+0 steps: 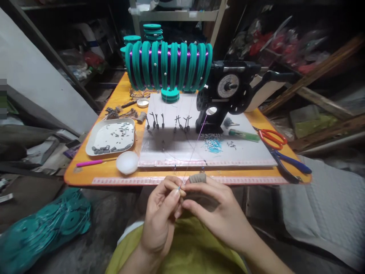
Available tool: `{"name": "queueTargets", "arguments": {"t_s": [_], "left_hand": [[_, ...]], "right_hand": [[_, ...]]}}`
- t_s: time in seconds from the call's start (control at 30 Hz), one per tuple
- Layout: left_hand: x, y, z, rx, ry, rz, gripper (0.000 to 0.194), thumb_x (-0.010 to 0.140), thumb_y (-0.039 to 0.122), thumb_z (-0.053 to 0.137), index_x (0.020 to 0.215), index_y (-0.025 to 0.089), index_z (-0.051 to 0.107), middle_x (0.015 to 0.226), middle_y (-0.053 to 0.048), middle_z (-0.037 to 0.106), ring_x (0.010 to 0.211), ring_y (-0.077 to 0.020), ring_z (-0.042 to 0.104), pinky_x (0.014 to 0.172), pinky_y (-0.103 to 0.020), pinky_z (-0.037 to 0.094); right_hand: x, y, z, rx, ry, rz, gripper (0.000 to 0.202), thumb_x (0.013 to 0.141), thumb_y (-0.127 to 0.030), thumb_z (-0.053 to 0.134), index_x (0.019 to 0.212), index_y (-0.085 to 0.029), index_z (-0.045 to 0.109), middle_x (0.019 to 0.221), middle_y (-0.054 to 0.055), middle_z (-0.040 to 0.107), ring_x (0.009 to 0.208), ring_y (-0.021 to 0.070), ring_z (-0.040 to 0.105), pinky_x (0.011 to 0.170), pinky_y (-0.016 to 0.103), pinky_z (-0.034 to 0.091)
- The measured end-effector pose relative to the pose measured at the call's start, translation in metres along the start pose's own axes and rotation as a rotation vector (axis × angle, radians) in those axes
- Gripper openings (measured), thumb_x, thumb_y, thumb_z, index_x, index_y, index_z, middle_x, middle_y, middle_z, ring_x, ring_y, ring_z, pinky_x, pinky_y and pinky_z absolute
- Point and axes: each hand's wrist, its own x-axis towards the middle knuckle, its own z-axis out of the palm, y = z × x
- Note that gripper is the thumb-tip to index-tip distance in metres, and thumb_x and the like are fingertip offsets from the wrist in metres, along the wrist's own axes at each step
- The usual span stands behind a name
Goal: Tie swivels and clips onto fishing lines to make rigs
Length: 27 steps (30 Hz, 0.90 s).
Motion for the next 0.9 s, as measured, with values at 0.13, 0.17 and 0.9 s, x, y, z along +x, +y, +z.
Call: {"name": "queueTargets", "arguments": {"t_s": [0.13, 0.17, 0.9], "left_hand": [[-0.001, 0.002, -0.005, 0.222, -0.032, 0.08, 0.019, 0.088, 0.029, 0.066, 0.075, 0.017, 0.063, 0.091, -0.001, 0.051, 0.059, -0.0038, 0.042, 0.047, -0.013, 0.035], [-0.001, 0.004, -0.007, 0.368, -0.053, 0.155, 0.017, 0.09, 0.027, 0.063, 0.076, 0.017, 0.063, 0.093, -0.002, 0.05, 0.063, -0.0049, 0.046, 0.049, -0.013, 0.038], [0.009, 0.012, -0.006, 1.197, -0.26, 0.981, 0.017, 0.081, 0.002, 0.061, 0.088, 0.018, 0.063, 0.089, -0.006, 0.066, 0.077, -0.0169, 0.066, 0.066, -0.026, 0.053]], "right_hand": [[-0.005, 0.005, 0.005, -0.149, 0.148, -0.232, 0.016, 0.09, -0.008, 0.064, 0.096, -0.021, 0.072, 0.085, 0.005, 0.069, 0.077, 0.0187, 0.064, 0.067, 0.032, 0.053], [-0.005, 0.005, 0.003, -0.242, 0.181, -0.348, 0.019, 0.089, -0.005, 0.063, 0.099, -0.019, 0.072, 0.089, 0.007, 0.069, 0.083, 0.021, 0.063, 0.069, 0.035, 0.054], [0.038, -0.009, -0.026, -0.242, 0.06, -0.447, 0.017, 0.096, -0.011, 0.055, 0.102, -0.016, 0.07, 0.096, 0.009, 0.06, 0.082, 0.017, 0.061, 0.07, 0.028, 0.053]]}}
